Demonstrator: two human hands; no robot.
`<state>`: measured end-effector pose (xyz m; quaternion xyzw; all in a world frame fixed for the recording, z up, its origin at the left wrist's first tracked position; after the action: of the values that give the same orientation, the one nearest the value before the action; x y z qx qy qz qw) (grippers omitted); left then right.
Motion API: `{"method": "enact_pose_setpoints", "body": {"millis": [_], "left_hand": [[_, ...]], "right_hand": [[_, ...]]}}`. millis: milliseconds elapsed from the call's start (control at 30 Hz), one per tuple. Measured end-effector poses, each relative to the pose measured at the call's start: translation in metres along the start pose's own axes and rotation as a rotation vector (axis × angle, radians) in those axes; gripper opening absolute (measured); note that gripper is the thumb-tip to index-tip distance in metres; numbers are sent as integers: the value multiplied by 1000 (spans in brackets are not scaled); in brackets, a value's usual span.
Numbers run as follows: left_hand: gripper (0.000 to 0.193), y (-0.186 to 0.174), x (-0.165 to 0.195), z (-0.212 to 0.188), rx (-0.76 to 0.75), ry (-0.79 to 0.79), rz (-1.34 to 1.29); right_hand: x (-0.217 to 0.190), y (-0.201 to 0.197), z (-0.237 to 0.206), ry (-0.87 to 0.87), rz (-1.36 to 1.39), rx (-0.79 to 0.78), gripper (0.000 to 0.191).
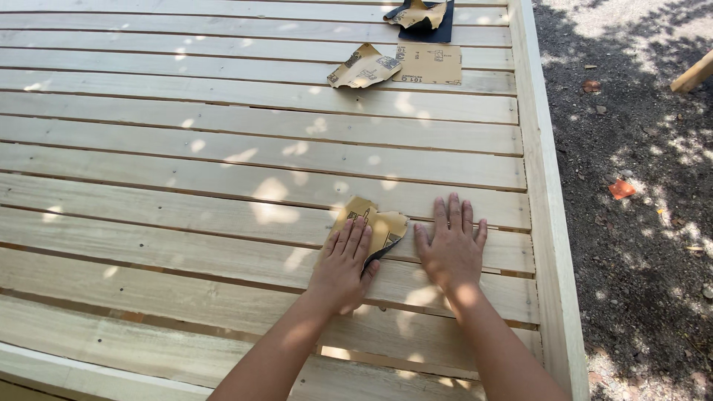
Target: The person sands the slatted surface and edge rails of a wooden furniture panel by hand, rubbing sandpaper back and forth across the planks and along the frame, working across different sections of the tabletop.
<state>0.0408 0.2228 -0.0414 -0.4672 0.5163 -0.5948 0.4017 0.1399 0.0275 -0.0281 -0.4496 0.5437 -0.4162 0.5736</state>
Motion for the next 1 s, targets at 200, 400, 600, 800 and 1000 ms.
{"method": "enact_pose_setpoints", "body": {"millis": [200,400,600,800,1000], "left_hand": [[73,-8,-39,134,13,-103,-48],[73,-5,-28,126,26,-141,-27],[73,6,7,-6,58,-17,41],[73,-4,-20,68,-9,-95,25],[74,-24,-43,173,13,-223,-3]], "right_hand": [[5,4,-1,-9,-18,28,73],[3,0,2,2,-4,-16,73],[0,-2,2,5,-6,-47,73],[3,0,-1,-4,-21,-21,74],[4,0,0,-10,-6,-10,73]]}}
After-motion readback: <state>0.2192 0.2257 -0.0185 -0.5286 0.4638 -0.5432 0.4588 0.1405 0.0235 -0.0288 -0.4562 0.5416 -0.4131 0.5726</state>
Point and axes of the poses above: each hand's wrist, its own z-axis towards the middle knuckle, its own y-axis out of the palm, x = y × z, the point moved 1 cm from there along z, towards the middle knuckle, and after that the axes turned 10 degrees about y, right-handed, at the moved point
